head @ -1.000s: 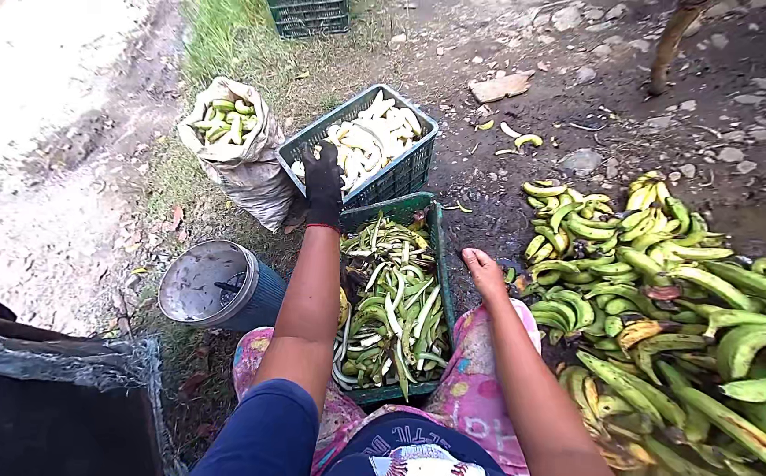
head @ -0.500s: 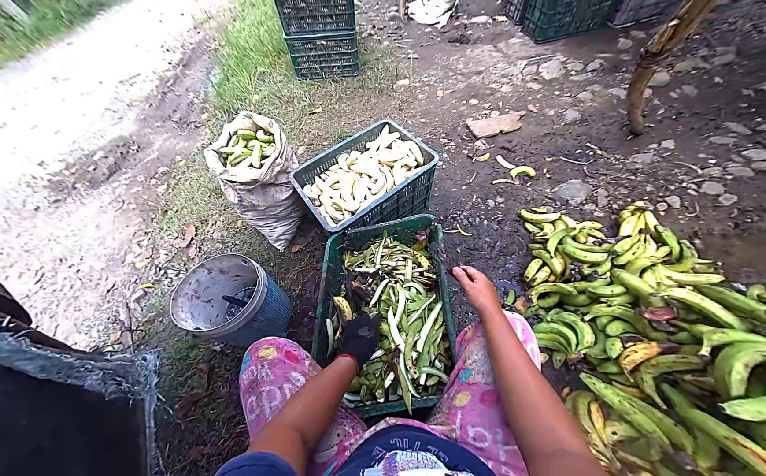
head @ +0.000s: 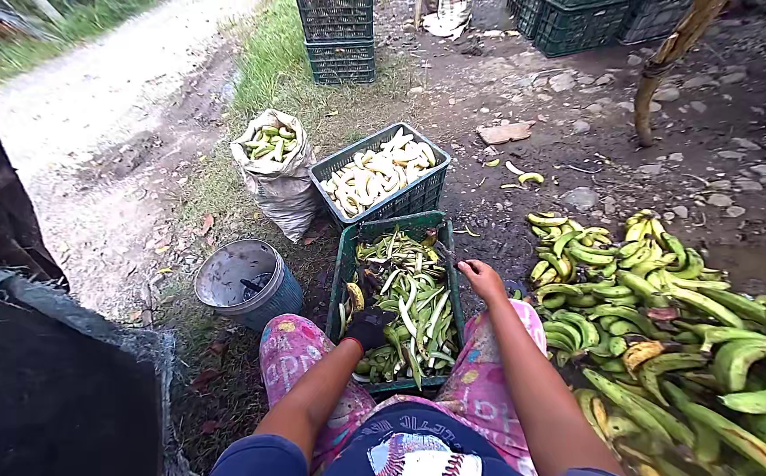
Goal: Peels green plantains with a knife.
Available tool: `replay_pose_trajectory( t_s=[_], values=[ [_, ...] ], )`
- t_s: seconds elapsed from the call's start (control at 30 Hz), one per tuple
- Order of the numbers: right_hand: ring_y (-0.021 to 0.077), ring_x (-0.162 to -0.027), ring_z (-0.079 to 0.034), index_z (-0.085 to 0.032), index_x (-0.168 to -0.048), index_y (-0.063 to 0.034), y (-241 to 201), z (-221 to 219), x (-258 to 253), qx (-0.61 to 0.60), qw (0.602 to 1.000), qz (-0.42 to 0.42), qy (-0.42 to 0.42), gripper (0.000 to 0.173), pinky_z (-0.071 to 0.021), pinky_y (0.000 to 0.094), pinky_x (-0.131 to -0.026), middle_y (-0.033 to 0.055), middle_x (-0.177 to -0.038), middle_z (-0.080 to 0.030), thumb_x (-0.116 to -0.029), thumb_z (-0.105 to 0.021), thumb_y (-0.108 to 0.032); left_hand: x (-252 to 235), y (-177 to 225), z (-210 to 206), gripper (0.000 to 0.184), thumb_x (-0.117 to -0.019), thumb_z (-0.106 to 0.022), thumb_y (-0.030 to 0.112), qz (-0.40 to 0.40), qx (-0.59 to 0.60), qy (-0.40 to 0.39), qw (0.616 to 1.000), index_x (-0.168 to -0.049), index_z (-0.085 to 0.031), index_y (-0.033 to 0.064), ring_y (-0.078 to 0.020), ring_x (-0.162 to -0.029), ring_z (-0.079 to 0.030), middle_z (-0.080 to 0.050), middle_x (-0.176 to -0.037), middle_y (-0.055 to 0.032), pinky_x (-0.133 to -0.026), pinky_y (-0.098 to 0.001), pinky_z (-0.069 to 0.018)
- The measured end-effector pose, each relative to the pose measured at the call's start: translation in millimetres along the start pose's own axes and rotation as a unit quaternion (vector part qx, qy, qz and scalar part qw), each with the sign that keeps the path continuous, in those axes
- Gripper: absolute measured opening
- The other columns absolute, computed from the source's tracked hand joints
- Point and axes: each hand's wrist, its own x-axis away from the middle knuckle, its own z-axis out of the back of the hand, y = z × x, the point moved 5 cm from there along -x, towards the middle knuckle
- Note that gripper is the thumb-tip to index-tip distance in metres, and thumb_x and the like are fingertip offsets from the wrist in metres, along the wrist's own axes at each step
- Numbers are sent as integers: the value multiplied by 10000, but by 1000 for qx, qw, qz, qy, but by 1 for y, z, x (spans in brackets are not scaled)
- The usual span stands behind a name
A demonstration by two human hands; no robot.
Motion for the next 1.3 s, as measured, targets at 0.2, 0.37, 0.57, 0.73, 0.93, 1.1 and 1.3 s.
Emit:
replay_pose_trajectory(
  t_s=[0.2, 0.37, 0.57, 0.73, 0.93, 1.1, 1.3],
  values=[
    [300, -1323, -578, -646, -1378, -160, 1, 6, 9, -9, 1000, 11, 11, 579, -418, 563, -1129, 132, -1383, -642, -1027, -498, -596, 10, -34, 28, 583, -821, -752, 487, 54, 127, 41, 990, -1332, -638, 230, -365, -1251, -588, -619, -1361, -132, -988, -656, -476],
    [361, -1327, -567, -649, -1372, -128, -10, 6, 17, -12, 1000, 15, 5, 569, -401, 613, -1125, 182, -1381, -635, -1028, -531, -565, 52, -63, 110, 546, -902, -763, 369, 49, 477, 162, 863, -1324, -597, 64, -242, -1032, -678, -696, -1139, -144, -947, -480, -543],
    [405, -1253, -607, -662, -1342, -107, -9, 4, 26, -59, 997, 37, 36, 522, -426, 677, -1059, 222, -1319, -657, -1053, -514, -516, 123, -56, 166, 701, -978, -411, 710, -255, 730, 287, 565, -1510, -442, 255, -154, -1211, -599, -600, -1386, -8, -996, -418, -537],
    [365, -1161, -639, -616, -1366, -57, -18, -17, 49, -181, 982, 45, 43, 481, -472, 595, -1015, 232, -1277, -659, -1100, -446, -420, 57, -27, 86, 463, -1078, -297, 475, -100, 882, 61, 457, -1078, -622, 145, -141, -640, -609, -644, -810, -44, -556, -296, -534],
    [227, -1059, -669, -534, -1437, -42, -32, -61, 111, -179, 977, 120, -5, 562, -529, 446, -967, 175, -1200, -685, -1049, -498, -448, 26, -9, 87, 439, -1045, -436, 532, -49, 919, 183, 345, -1255, -572, 170, -162, -875, -661, -676, -1053, -56, -746, -345, -574],
    [262, -896, -686, -569, -1373, -63, -57, -89, 112, -95, 983, 93, -130, 545, -553, 486, -882, 155, -1004, -693, -1089, -391, -492, 51, -21, 107, 403, -1049, -531, 401, -89, 793, 302, 521, -1391, -533, 189, -183, -952, -661, -664, -1164, -74, -812, -415, -580],
    [111, -522, -541, -592, -1216, -44, -187, -11, 128, -284, 911, 296, 33, 575, -501, 298, -496, 16, -676, -569, -1088, -323, -535, 87, -32, 129, 486, -898, -731, 100, -154, 640, 316, 683, -1340, -562, 213, -93, -843, -634, -669, -1051, 0, -705, -305, -559]
  ],
)
